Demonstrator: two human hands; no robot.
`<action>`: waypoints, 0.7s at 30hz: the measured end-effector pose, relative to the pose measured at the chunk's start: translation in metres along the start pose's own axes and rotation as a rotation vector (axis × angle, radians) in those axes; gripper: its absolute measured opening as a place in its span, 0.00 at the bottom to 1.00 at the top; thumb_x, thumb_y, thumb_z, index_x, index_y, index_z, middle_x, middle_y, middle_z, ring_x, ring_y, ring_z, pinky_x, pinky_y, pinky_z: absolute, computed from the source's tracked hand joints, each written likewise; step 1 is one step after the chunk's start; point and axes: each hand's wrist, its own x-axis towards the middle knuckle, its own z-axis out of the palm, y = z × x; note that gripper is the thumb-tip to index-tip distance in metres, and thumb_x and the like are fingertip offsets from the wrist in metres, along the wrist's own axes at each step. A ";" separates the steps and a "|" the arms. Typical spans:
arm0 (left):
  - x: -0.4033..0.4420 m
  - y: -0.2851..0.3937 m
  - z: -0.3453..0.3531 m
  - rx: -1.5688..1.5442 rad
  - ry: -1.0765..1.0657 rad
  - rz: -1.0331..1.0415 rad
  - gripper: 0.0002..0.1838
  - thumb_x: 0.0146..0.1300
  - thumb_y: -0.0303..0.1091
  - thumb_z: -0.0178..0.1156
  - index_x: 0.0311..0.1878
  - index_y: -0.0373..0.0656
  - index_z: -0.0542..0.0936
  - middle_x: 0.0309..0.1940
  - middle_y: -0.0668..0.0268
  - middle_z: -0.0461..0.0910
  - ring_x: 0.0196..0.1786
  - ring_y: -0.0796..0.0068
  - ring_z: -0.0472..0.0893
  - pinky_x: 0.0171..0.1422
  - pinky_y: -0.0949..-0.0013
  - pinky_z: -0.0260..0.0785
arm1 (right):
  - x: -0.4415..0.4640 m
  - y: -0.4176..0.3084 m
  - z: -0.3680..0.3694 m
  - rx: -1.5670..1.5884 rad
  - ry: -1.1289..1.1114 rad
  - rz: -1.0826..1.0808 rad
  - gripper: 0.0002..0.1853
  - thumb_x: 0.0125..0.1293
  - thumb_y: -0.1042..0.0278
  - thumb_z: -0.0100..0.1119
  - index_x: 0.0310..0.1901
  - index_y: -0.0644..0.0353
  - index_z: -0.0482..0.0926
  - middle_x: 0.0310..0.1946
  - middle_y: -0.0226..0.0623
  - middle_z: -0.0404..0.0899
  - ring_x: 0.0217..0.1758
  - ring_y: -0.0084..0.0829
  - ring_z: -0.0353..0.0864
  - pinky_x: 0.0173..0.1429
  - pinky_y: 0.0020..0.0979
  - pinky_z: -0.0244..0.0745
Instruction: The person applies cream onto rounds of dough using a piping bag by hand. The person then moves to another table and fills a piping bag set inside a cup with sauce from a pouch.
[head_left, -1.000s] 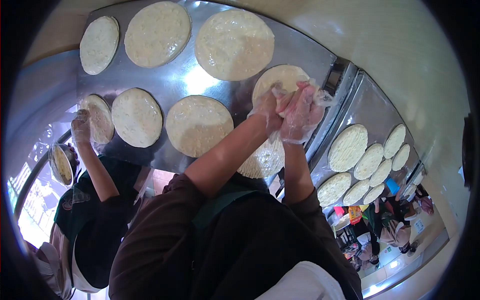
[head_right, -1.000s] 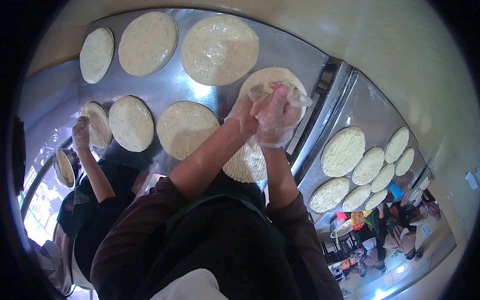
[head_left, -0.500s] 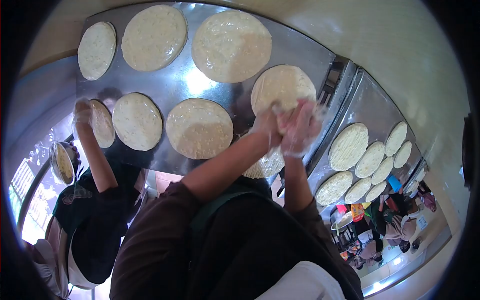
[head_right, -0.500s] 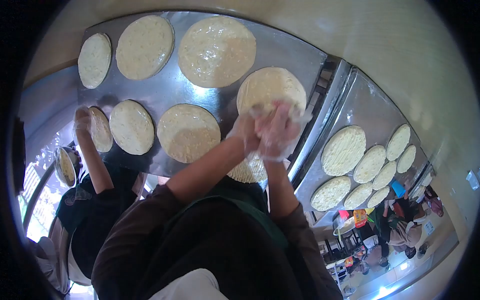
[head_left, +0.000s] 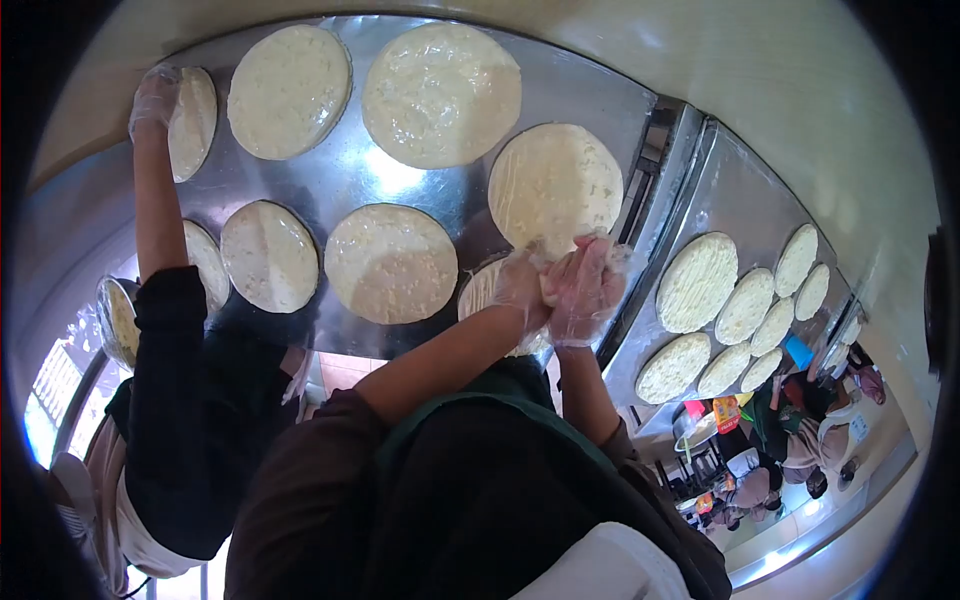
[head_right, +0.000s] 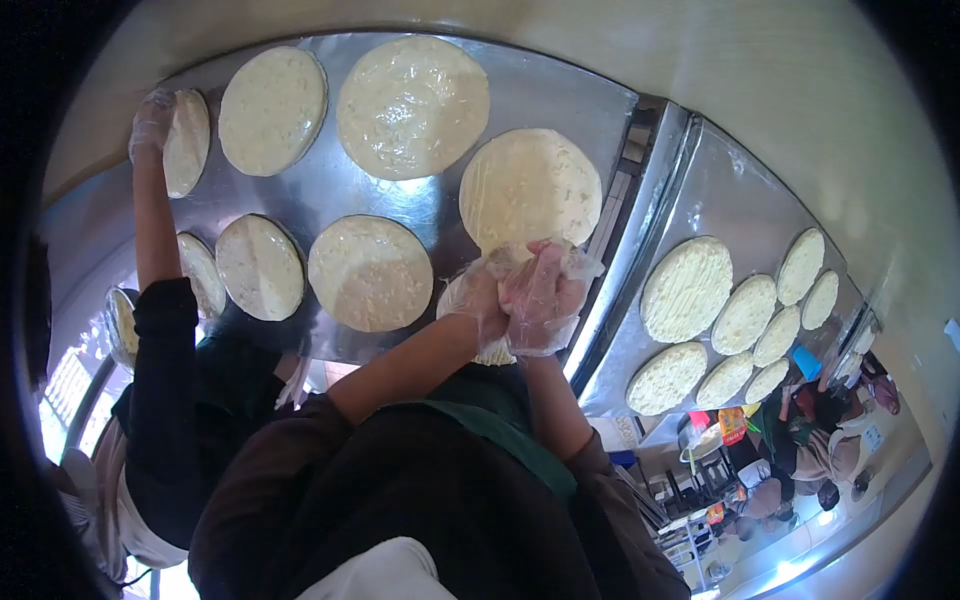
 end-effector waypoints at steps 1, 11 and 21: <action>-0.005 0.004 0.008 -0.587 0.067 -0.202 0.27 0.59 0.55 0.46 0.54 0.43 0.67 0.47 0.56 0.70 0.53 0.60 0.69 0.54 0.56 0.66 | -0.005 -0.006 0.002 0.135 0.030 0.104 0.20 0.66 0.54 0.46 0.34 0.68 0.72 0.12 0.27 0.66 0.14 0.16 0.64 0.22 0.22 0.66; 0.018 -0.012 -0.003 -0.573 0.050 -0.339 0.23 0.63 0.49 0.42 0.56 0.45 0.65 0.47 0.59 0.72 0.52 0.64 0.71 0.54 0.59 0.66 | 0.007 0.002 0.001 -0.077 0.080 0.051 0.18 0.66 0.56 0.46 0.33 0.66 0.72 0.12 0.27 0.65 0.13 0.15 0.63 0.21 0.21 0.65; 0.104 -0.014 -0.007 0.074 -0.103 -0.264 0.33 0.49 0.48 0.59 0.58 0.45 0.64 0.48 0.52 0.71 0.49 0.62 0.73 0.53 0.64 0.68 | 0.070 -0.015 0.022 -0.092 0.141 -0.045 0.15 0.64 0.58 0.50 0.33 0.65 0.73 0.13 0.25 0.67 0.14 0.16 0.65 0.19 0.21 0.59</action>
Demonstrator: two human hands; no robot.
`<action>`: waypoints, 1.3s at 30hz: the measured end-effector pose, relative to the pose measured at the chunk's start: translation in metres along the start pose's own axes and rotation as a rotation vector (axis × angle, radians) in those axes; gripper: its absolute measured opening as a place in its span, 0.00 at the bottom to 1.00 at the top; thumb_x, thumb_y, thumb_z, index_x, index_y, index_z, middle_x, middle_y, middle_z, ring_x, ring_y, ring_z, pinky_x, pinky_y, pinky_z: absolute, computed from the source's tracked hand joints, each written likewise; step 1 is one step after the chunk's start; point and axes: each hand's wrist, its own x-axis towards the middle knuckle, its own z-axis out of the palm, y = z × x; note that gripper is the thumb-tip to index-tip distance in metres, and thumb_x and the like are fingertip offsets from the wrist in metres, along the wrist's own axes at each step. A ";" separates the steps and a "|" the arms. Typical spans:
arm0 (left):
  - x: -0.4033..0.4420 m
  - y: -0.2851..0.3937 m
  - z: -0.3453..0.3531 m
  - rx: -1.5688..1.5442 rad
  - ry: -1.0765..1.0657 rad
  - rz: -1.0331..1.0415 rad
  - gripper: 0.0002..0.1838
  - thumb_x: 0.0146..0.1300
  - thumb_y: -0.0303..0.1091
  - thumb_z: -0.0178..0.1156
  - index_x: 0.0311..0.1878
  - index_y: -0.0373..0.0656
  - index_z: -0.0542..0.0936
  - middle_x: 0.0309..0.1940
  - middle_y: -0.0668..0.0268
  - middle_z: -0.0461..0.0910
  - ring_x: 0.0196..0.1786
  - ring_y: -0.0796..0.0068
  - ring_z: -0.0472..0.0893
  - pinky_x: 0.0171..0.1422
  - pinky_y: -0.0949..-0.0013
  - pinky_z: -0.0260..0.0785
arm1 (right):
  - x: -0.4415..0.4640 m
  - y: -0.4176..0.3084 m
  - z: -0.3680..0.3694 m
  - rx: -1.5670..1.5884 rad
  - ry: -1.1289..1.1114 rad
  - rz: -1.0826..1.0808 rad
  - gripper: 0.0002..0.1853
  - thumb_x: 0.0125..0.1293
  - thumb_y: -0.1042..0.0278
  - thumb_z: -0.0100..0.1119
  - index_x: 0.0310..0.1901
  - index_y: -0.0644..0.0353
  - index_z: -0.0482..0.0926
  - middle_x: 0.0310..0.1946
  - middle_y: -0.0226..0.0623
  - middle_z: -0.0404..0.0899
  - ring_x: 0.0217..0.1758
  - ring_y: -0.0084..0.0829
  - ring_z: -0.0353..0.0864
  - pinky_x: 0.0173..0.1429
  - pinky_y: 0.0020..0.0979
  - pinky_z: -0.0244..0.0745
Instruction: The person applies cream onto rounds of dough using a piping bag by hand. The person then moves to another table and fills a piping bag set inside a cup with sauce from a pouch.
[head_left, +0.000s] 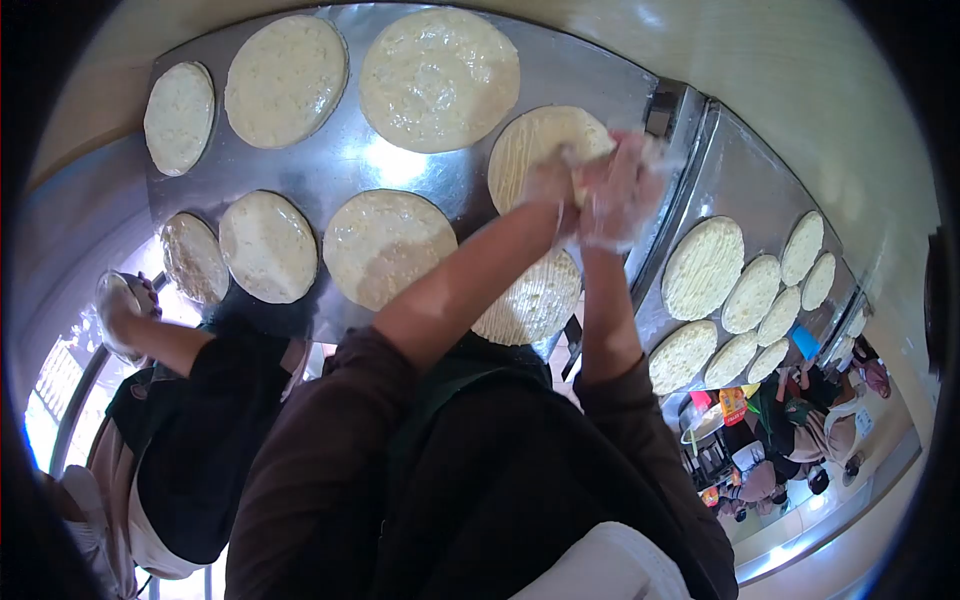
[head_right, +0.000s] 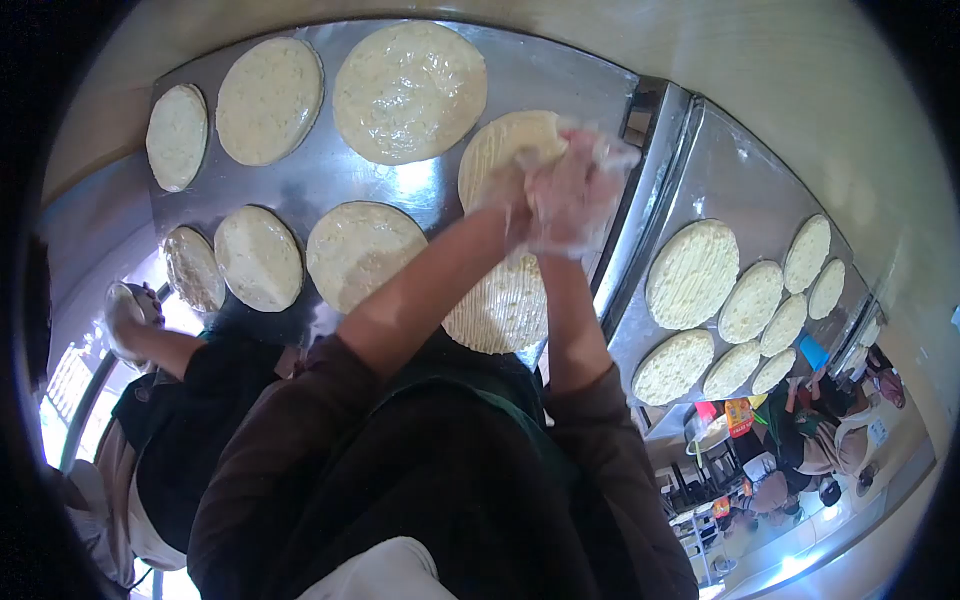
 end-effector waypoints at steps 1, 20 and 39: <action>-0.006 -0.008 -0.002 0.427 0.042 0.098 0.35 0.47 0.47 0.60 0.58 0.45 0.63 0.48 0.52 0.71 0.49 0.62 0.73 0.53 0.64 0.68 | -0.007 0.011 -0.011 -0.378 -0.016 -0.398 0.15 0.64 0.58 0.50 0.33 0.65 0.73 0.13 0.25 0.67 0.14 0.16 0.65 0.19 0.20 0.59; -0.085 -0.049 0.008 1.547 0.058 0.208 0.44 0.38 0.44 0.67 0.61 0.42 0.61 0.53 0.54 0.68 0.58 0.62 0.68 0.63 0.68 0.58 | -0.071 0.020 -0.051 0.156 -0.005 0.156 0.16 0.63 0.58 0.51 0.32 0.66 0.74 0.14 0.27 0.68 0.17 0.14 0.66 0.20 0.19 0.61; -0.041 0.045 0.046 1.261 0.155 0.129 0.28 0.54 0.43 0.57 0.57 0.44 0.64 0.49 0.54 0.70 0.52 0.63 0.72 0.56 0.69 0.65 | 0.012 0.005 -0.017 0.279 0.016 -0.031 0.16 0.62 0.58 0.53 0.34 0.67 0.75 0.14 0.27 0.68 0.15 0.19 0.68 0.23 0.21 0.66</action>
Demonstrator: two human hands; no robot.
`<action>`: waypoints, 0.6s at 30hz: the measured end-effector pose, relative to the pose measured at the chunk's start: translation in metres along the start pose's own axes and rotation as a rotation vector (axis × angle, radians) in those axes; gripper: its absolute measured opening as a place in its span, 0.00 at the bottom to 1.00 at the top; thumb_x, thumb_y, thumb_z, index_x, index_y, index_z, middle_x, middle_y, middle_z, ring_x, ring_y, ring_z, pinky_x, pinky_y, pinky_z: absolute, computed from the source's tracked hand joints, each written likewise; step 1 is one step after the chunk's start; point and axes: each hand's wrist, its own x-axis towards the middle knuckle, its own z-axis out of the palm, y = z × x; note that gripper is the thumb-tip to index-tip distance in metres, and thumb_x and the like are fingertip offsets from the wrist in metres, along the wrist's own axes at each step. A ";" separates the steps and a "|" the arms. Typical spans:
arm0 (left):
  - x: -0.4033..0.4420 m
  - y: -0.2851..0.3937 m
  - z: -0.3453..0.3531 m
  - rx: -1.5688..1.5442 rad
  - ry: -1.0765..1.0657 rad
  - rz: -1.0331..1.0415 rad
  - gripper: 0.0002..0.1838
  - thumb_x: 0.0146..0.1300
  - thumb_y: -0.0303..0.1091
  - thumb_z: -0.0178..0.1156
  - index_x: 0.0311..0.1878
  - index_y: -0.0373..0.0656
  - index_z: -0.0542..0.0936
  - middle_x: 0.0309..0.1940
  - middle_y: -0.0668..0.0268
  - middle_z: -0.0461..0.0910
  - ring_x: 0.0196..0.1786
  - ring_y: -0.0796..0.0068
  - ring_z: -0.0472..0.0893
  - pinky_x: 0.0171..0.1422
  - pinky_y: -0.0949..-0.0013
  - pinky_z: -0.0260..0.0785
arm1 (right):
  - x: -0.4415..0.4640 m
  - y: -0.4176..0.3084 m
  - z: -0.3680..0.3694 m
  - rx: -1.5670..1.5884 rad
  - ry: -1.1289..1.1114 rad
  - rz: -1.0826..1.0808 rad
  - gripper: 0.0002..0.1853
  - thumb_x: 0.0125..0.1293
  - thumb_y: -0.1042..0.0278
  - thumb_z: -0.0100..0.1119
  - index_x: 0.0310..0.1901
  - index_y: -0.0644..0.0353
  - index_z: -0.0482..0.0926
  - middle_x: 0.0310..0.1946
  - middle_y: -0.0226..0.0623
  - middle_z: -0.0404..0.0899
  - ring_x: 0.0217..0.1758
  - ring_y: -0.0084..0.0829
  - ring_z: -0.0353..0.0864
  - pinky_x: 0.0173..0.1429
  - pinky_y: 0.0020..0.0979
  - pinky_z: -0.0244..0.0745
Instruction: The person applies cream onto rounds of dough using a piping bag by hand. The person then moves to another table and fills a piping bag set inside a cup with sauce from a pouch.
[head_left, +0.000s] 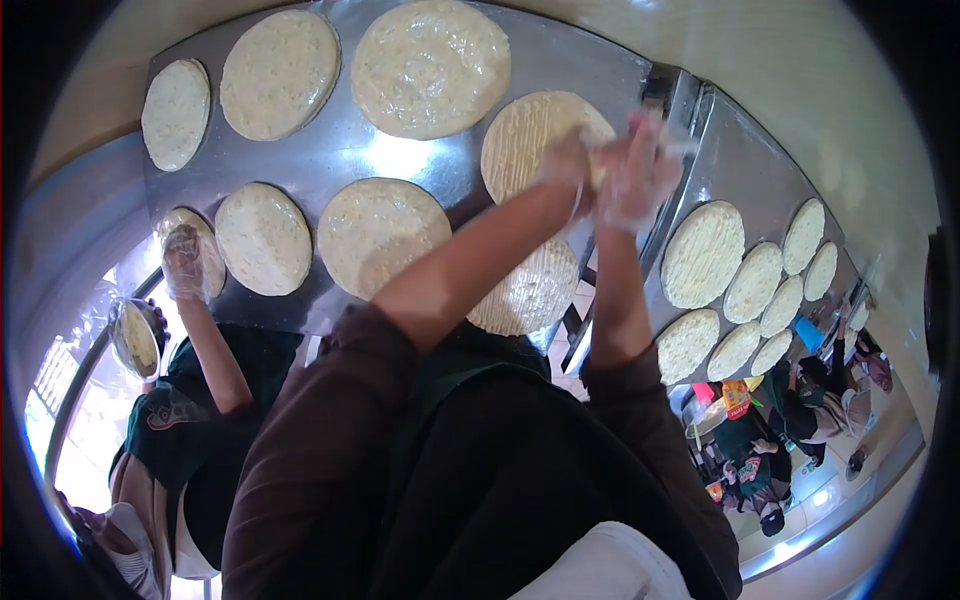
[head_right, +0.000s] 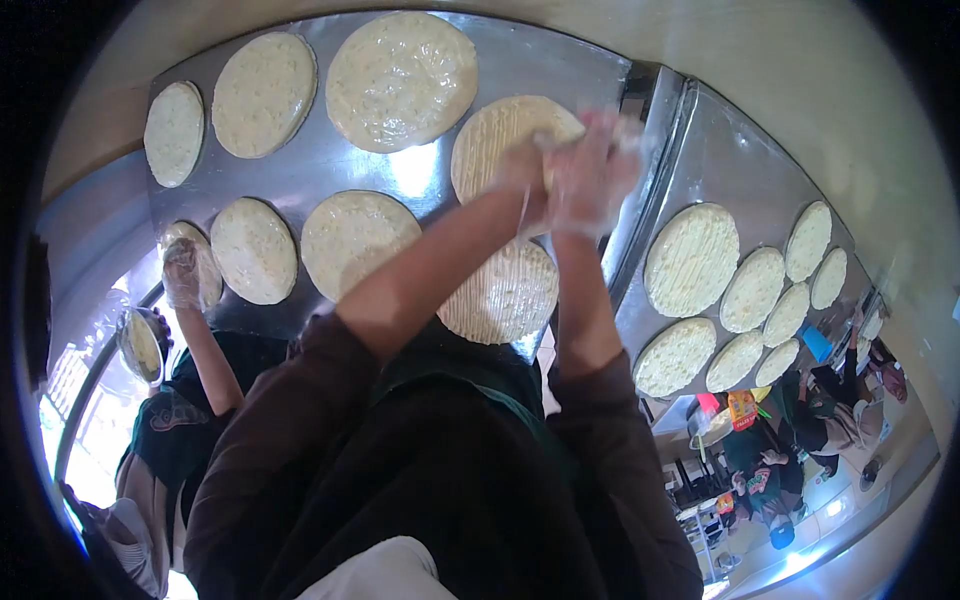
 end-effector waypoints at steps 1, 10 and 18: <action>0.012 0.005 -0.004 -0.318 -0.001 -0.096 0.28 0.54 0.44 0.55 0.57 0.44 0.64 0.50 0.55 0.70 0.53 0.63 0.72 0.56 0.69 0.64 | 0.011 0.001 0.005 0.069 -0.040 -0.018 0.16 0.62 0.58 0.53 0.34 0.67 0.75 0.14 0.28 0.68 0.15 0.19 0.68 0.22 0.21 0.66; -0.076 -0.035 0.061 0.061 -0.034 0.401 0.20 0.58 0.46 0.47 0.52 0.52 0.71 0.51 0.64 0.72 0.55 0.73 0.70 0.65 0.67 0.54 | -0.081 -0.002 -0.052 -0.007 0.055 0.248 0.15 0.62 0.59 0.52 0.31 0.65 0.75 0.18 0.28 0.71 0.18 0.17 0.69 0.23 0.21 0.66; -0.014 -0.006 0.024 -0.022 0.023 0.042 0.32 0.51 0.41 0.57 0.59 0.42 0.62 0.52 0.51 0.69 0.55 0.62 0.70 0.60 0.69 0.62 | -0.004 0.006 -0.018 -0.079 0.115 0.027 0.15 0.61 0.59 0.54 0.32 0.66 0.76 0.18 0.31 0.73 0.17 0.18 0.69 0.22 0.20 0.65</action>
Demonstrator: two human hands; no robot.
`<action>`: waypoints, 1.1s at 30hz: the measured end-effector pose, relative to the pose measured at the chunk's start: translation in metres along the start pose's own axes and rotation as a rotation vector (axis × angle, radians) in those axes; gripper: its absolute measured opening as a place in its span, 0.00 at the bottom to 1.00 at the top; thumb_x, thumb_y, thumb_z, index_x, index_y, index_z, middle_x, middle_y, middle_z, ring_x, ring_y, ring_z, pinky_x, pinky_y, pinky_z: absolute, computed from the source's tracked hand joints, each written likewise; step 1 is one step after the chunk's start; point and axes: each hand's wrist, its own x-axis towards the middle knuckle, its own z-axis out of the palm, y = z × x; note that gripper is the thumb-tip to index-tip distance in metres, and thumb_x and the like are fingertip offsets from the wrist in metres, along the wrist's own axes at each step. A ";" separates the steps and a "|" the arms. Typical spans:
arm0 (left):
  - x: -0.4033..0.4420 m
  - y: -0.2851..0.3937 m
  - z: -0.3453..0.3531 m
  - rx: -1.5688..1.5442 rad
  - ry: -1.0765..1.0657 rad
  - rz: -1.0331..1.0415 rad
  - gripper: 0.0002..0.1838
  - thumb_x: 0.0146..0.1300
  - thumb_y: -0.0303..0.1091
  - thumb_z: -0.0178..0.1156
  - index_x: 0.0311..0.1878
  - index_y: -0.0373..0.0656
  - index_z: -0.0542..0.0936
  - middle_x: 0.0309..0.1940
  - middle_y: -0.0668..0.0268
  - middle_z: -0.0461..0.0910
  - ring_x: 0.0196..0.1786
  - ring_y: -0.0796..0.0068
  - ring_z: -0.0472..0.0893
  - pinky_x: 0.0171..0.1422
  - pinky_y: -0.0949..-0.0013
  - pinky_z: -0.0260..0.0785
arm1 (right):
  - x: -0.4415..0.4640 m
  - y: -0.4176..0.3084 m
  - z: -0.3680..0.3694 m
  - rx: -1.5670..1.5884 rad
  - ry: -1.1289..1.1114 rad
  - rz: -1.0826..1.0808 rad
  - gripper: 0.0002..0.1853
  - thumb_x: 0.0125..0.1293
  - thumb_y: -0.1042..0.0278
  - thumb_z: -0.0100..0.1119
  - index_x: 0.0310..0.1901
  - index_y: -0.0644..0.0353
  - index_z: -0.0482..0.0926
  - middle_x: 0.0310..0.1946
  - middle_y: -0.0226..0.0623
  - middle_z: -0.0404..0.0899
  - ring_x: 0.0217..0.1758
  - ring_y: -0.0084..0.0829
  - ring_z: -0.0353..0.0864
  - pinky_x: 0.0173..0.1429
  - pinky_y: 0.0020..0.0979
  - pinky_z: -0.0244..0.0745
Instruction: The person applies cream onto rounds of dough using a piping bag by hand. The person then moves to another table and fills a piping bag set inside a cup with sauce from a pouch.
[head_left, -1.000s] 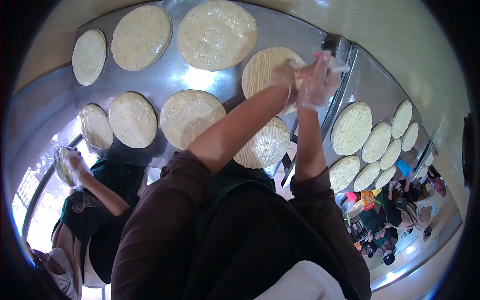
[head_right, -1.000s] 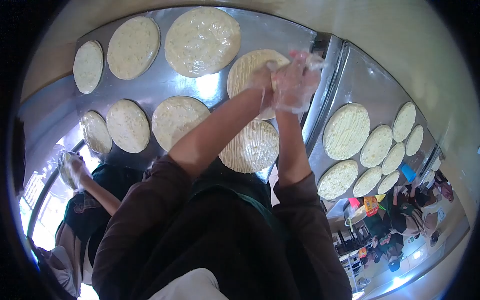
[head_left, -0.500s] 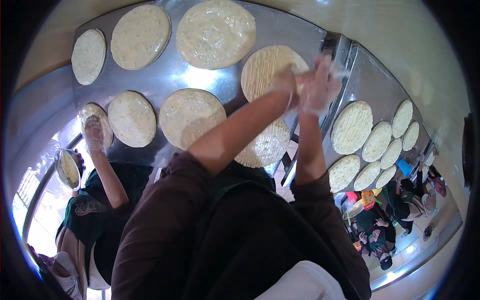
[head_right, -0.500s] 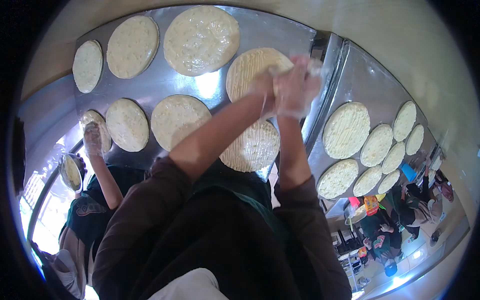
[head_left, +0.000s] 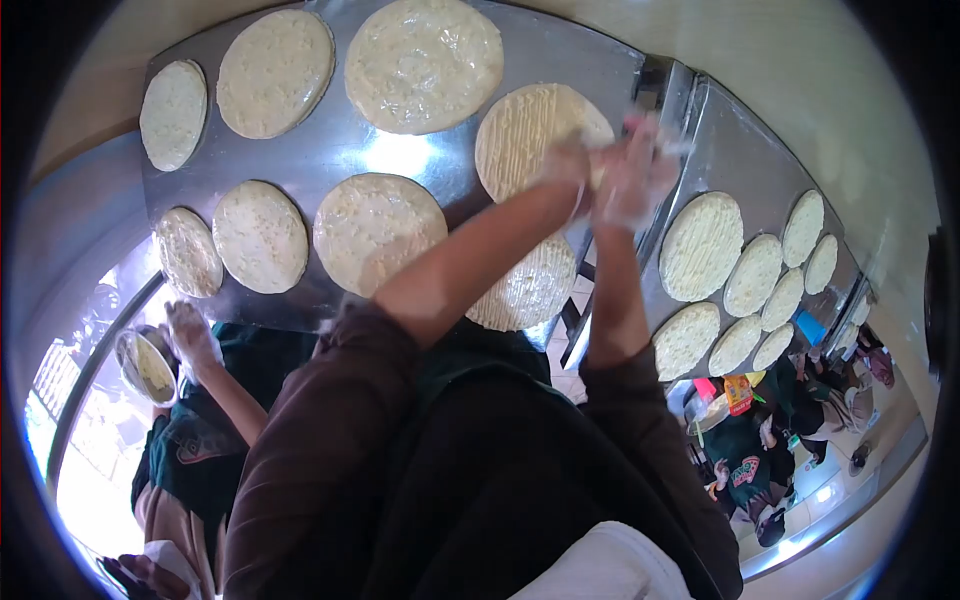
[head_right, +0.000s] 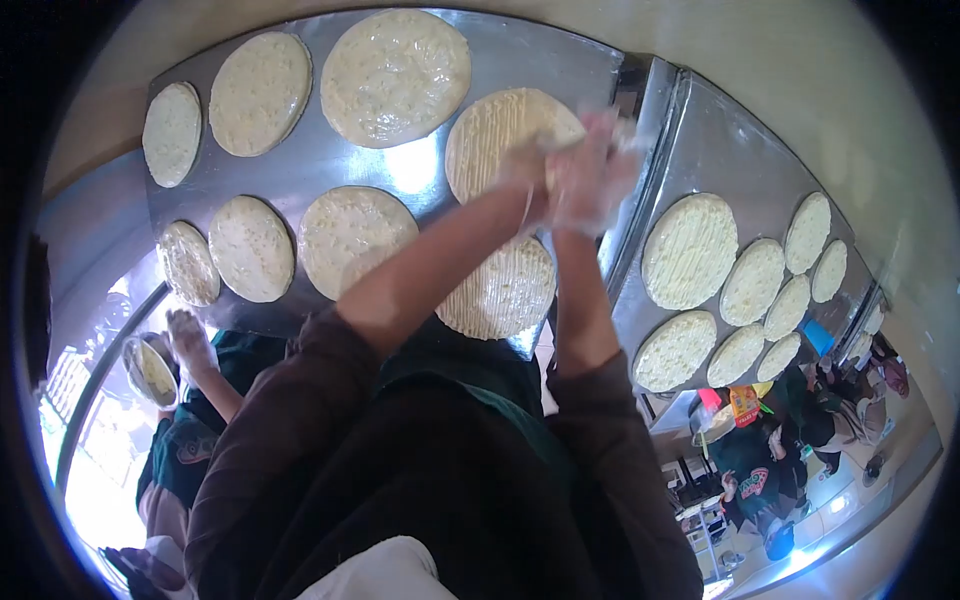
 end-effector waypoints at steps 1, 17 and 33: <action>-0.003 -0.008 0.008 0.219 0.002 0.071 0.35 0.49 0.40 0.60 0.60 0.41 0.60 0.53 0.49 0.68 0.56 0.60 0.70 0.60 0.70 0.62 | -0.021 0.000 -0.013 0.094 -0.053 0.001 0.14 0.62 0.60 0.53 0.31 0.66 0.75 0.15 0.29 0.70 0.16 0.18 0.69 0.23 0.20 0.66; -0.034 -0.027 0.051 -0.084 0.024 0.154 0.26 0.56 0.41 0.53 0.56 0.37 0.65 0.44 0.53 0.73 0.52 0.63 0.72 0.56 0.65 0.64 | -0.056 0.002 -0.049 -0.013 0.058 0.152 0.14 0.63 0.60 0.51 0.35 0.66 0.73 0.13 0.27 0.68 0.14 0.18 0.67 0.23 0.21 0.67; -0.046 -0.015 0.064 -1.061 -0.045 -0.252 0.23 0.57 0.47 0.52 0.50 0.40 0.69 0.43 0.54 0.73 0.45 0.60 0.75 0.46 0.61 0.70 | -0.050 0.044 -0.083 -0.134 0.073 -0.015 0.16 0.62 0.56 0.53 0.30 0.64 0.74 0.14 0.26 0.65 0.14 0.16 0.63 0.19 0.20 0.58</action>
